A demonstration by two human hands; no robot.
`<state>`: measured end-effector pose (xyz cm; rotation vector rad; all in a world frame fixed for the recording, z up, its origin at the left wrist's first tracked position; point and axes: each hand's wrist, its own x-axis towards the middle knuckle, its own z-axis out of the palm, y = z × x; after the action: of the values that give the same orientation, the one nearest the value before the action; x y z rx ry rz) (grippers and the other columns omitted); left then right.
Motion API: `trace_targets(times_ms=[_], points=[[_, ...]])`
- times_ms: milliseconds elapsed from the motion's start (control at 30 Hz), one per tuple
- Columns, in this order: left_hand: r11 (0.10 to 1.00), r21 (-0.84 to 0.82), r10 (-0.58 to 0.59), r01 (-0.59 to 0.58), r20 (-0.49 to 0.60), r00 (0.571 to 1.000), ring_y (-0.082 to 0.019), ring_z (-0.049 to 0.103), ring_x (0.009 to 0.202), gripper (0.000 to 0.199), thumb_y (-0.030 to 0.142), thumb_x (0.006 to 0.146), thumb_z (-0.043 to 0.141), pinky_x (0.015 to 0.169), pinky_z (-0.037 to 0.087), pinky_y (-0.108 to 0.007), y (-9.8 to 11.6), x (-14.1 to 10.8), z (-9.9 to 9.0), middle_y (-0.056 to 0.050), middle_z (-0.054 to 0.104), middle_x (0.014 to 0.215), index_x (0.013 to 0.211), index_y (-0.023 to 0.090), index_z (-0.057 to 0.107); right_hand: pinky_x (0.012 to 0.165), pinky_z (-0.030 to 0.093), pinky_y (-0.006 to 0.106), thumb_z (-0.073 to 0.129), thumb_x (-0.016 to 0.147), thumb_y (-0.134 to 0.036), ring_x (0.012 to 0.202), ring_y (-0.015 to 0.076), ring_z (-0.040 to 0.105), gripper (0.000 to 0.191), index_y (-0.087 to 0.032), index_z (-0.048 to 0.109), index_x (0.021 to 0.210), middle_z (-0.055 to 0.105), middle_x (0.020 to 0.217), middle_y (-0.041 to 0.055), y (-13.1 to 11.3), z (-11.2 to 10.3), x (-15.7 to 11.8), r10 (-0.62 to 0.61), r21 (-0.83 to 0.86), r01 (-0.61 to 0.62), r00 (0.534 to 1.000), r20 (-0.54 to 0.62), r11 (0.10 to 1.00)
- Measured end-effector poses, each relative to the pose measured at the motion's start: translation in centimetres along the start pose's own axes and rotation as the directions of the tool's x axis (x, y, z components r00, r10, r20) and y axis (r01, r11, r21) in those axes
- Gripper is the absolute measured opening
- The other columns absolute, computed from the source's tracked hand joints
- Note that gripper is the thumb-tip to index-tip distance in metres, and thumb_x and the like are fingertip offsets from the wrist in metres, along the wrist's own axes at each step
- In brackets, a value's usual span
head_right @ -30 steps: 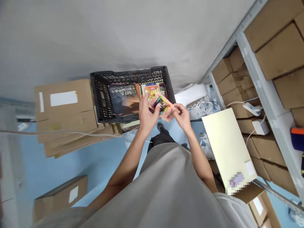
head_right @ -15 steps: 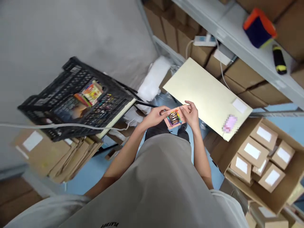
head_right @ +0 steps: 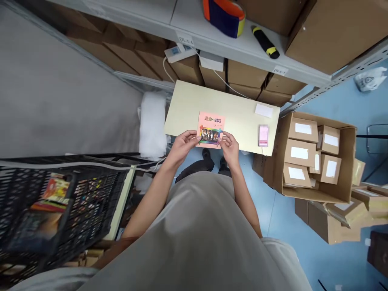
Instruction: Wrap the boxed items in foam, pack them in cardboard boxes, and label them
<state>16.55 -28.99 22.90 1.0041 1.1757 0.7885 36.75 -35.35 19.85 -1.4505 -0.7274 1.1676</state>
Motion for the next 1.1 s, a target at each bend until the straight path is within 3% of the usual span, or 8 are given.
trace_targets(times_ms=[233,367,433,533,667,767,900,1100], points=[[0.998,-0.049,-0.038,0.043,0.101,0.994,-0.019,0.074,0.079,0.062,0.065,0.063,0.103,0.068,0.058,-0.029,2.0,4.1,-2.4,-0.007,0.082,0.091,0.096,0.021,0.075,0.089,0.068,0.043,0.080,0.089,-0.065,0.098,0.0253,0.078,0.061,-0.023,0.070,0.133,0.082,0.112,0.0103,-2.4,2.0,2.7,-0.048,-0.140,0.043,0.998,-0.035,0.989],[0.998,-0.067,-0.004,0.008,0.058,0.998,-0.018,0.075,0.078,0.060,0.063,0.067,0.101,0.067,0.059,-0.028,3.0,6.0,-4.0,-0.008,0.083,0.096,0.097,0.020,0.072,0.103,0.066,0.048,0.077,0.094,-0.060,0.127,0.0306,0.074,0.057,-0.024,0.070,0.138,0.073,0.145,0.0172,-4.9,5.2,3.3,-0.200,-0.371,0.132,0.968,-0.151,0.919],[0.998,-0.043,0.053,-0.052,0.026,0.998,-0.019,0.078,0.082,0.056,0.061,0.071,0.098,0.069,0.062,-0.030,3.7,6.5,-4.5,-0.009,0.084,0.103,0.099,0.021,0.070,0.109,0.065,0.049,0.074,0.099,-0.059,0.134,0.0312,0.072,0.052,-0.026,0.070,0.139,0.071,0.151,0.0170,-6.1,7.4,3.1,-0.235,-0.427,0.153,0.961,-0.146,0.891],[0.988,0.038,0.148,-0.149,0.024,0.989,-0.024,0.082,0.089,0.048,0.059,0.079,0.092,0.076,0.069,-0.036,4.8,6.4,-4.8,-0.009,0.084,0.110,0.102,0.022,0.071,0.107,0.066,0.047,0.076,0.098,-0.063,0.131,0.0312,0.075,0.056,-0.025,0.068,0.139,0.075,0.147,0.0159,-7.1,11.1,2.9,-0.188,-0.362,0.142,0.978,-0.092,0.921],[0.952,0.113,0.262,-0.283,0.170,0.950,-0.027,0.084,0.102,0.035,0.049,0.088,0.085,0.101,0.071,-0.048,5.9,5.7,-5.6,-0.009,0.085,0.120,0.112,0.024,0.079,0.096,0.068,0.042,0.076,0.095,-0.071,0.106,0.0270,0.079,0.055,-0.025,0.071,0.124,0.083,0.122,0.0096,-7.0,14.2,3.5,-0.169,-0.327,0.111,0.973,-0.156,0.939],[0.975,0.014,0.213,-0.221,0.202,0.956,-0.027,0.085,0.100,0.046,0.050,0.086,0.087,0.097,0.072,-0.046,6.2,6.5,-7.2,-0.010,0.086,0.113,0.122,0.023,0.077,0.086,0.069,0.040,0.068,0.097,-0.077,0.092,0.0262,0.077,0.055,-0.024,0.074,0.107,0.084,0.099,0.0070,-6.9,14.7,4.1,-0.143,-0.285,0.088,0.973,-0.180,0.955],[0.991,-0.048,0.135,-0.129,0.148,0.980,-0.024,0.083,0.089,0.059,0.054,0.079,0.094,0.084,0.071,-0.039,6.1,8.3,-9.9,-0.007,0.084,0.097,0.124,0.021,0.074,0.089,0.071,0.043,0.072,0.095,-0.079,0.101,0.0297,0.082,0.060,-0.023,0.076,0.115,0.087,0.109,0.0097,-6.8,14.8,4.3,-0.094,-0.163,0.073,0.988,-0.123,0.984],[0.992,-0.105,0.088,-0.067,0.213,0.973,-0.025,0.083,0.093,0.058,0.051,0.079,0.094,0.092,0.071,-0.043,6.2,9.1,-11.8,-0.007,0.082,0.097,0.123,0.019,0.075,0.097,0.070,0.046,0.072,0.096,-0.077,0.110,0.0311,0.083,0.059,-0.023,0.074,0.121,0.087,0.119,0.0108,-7.1,15.4,4.4,-0.101,-0.175,0.071,0.980,-0.170,0.982]])
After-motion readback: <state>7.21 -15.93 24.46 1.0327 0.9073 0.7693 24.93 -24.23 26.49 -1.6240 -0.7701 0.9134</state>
